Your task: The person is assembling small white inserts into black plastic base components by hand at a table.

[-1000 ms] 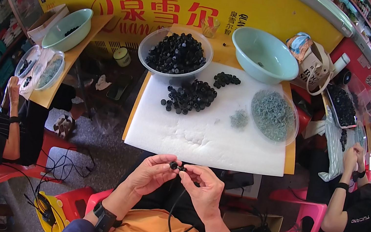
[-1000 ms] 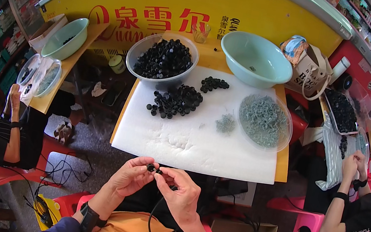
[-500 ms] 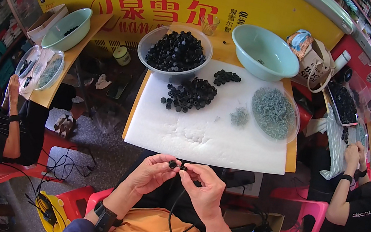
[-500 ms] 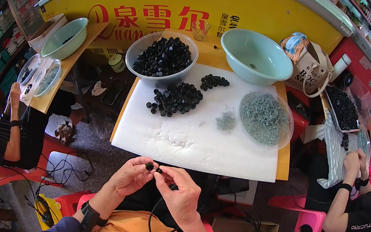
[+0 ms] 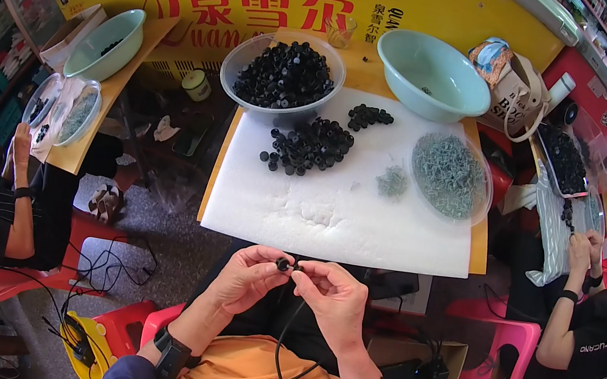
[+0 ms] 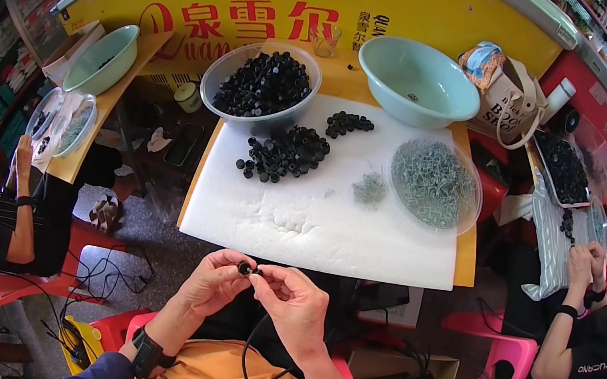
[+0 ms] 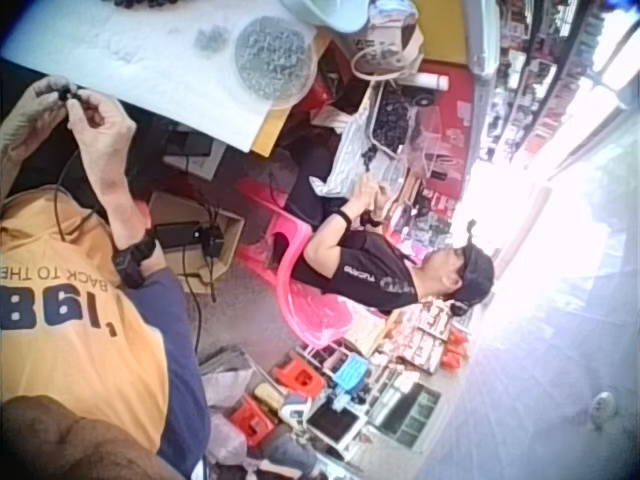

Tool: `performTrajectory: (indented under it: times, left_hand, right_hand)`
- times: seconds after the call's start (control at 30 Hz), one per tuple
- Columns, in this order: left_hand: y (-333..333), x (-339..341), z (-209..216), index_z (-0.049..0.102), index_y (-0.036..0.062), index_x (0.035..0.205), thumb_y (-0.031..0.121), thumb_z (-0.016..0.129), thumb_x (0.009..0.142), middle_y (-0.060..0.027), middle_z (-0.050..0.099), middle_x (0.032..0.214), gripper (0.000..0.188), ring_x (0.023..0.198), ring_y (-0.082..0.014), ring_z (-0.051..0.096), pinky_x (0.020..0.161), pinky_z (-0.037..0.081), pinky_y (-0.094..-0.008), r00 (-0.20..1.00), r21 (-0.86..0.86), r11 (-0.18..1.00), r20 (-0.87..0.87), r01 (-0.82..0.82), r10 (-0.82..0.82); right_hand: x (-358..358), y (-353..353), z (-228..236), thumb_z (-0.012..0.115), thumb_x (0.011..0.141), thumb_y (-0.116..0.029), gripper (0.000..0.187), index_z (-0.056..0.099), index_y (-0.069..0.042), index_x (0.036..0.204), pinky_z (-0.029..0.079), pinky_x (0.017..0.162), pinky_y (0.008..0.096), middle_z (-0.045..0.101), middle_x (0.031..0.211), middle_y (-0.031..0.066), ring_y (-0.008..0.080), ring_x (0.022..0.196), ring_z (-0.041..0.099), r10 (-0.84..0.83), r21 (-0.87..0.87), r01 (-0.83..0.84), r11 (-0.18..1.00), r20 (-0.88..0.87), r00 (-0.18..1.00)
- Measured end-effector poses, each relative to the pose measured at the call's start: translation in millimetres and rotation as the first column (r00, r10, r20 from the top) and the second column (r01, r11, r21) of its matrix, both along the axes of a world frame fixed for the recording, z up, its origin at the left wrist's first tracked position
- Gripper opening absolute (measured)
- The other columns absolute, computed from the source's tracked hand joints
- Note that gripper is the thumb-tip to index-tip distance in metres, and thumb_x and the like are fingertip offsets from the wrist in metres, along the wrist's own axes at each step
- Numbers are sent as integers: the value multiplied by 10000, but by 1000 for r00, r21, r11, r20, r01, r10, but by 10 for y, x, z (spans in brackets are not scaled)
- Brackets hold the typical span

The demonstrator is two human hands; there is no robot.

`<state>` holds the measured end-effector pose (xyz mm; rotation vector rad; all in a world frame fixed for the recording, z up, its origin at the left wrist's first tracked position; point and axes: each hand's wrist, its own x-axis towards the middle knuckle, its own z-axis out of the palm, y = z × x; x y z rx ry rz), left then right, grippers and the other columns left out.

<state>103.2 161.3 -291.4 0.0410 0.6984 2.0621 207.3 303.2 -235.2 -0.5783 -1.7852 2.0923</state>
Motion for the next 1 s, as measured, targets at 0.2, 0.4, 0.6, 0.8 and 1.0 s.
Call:
performTrajectory:
  times: [0.2, 0.4, 0.6, 0.8, 1.0]
  left_hand:
    - [2, 12, 23, 669, 11, 1054, 32, 675, 869, -130, 683, 1060, 186, 976, -206, 663, 907, 544, -352, 998, -18, 1000, -61, 6, -7]
    - [-5, 20, 25, 678, 9, 1059, 52, 679, 872, -125, 690, 1040, 192, 962, -206, 664, 892, 539, -357, 997, -16, 1000, -72, 18, -19]
    - [-20, 17, -6, 681, 12, 1066, 56, 678, 875, -118, 693, 1040, 196, 952, -201, 667, 893, 539, -356, 997, -22, 1000, -74, 16, -18]
    - [1, 26, 26, 688, 15, 1065, 53, 675, 877, -116, 693, 1039, 193, 947, -199, 668, 896, 537, -358, 997, -20, 1000, -74, 22, -24]
    - [-23, 20, 37, 687, 17, 1075, 67, 672, 884, -113, 691, 1037, 198, 955, -196, 661, 892, 530, -358, 997, -12, 999, -71, 43, -44]
  right_hand:
    - [4, -10, -15, 696, 845, 27, 177, 675, 52, 1019, 546, 676, 204, 678, 915, 56, 81, 750, 643, 16, 43, -16, 999, 4, 1000]
    - [5, -28, -41, 723, 828, -29, 176, 706, 11, 998, 548, 664, 208, 690, 853, 67, 91, 749, 670, -7, 170, 10, 985, -18, 1000]
    - [-6, -41, -3, 726, 825, -35, 183, 705, 4, 1002, 551, 658, 220, 692, 854, 81, 110, 748, 677, -1, 282, 10, 959, -33, 999]
    - [4, -30, 33, 727, 822, -36, 192, 701, 2, 1008, 551, 654, 226, 690, 860, 88, 121, 749, 679, 1, 363, 16, 932, -45, 999]
    - [8, -37, 29, 758, 799, -61, 194, 694, -6, 974, 544, 637, 228, 688, 857, 83, 126, 732, 674, 16, 418, 9, 908, -57, 998]
